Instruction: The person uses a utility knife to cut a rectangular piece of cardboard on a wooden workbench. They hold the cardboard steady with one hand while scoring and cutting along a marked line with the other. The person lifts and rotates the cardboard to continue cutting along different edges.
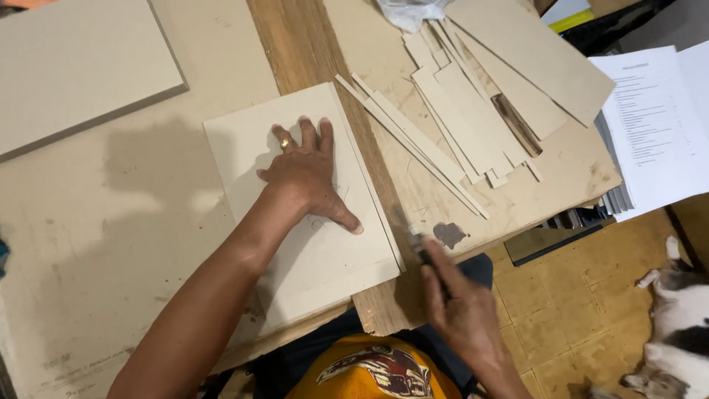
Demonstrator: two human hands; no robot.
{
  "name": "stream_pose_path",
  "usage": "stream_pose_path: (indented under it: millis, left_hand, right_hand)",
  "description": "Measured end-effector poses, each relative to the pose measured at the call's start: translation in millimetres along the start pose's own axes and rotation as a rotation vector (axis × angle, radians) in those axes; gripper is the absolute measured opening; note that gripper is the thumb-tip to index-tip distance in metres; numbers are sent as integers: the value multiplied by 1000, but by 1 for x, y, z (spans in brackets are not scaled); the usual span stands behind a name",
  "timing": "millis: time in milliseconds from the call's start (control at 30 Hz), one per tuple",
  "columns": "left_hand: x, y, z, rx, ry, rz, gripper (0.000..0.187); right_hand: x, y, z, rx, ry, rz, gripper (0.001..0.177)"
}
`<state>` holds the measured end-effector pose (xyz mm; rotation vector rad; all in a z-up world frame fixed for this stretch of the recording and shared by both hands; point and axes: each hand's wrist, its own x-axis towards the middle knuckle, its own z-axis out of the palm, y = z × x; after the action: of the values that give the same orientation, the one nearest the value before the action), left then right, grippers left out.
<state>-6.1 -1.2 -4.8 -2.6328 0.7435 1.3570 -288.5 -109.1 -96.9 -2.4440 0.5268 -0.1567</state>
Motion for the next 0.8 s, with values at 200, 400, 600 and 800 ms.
stream_pose_path:
  millis: [200,400,600,800]
  left_hand:
    - [2,-1,2,18,23,8,168]
    - [3,-2,2,4,3,5,168]
    - [-2,-5,3,35,44,38,168]
    - [57,-40,14,90,407,305,135]
  right_hand:
    - [6,16,-2,-164,91,54,51]
    - [12,-3,-1,-125,-36,39,52]
    - [38,19,-21,-18,169,337,55]
    - [47,17,-3,-428,207,314,48]
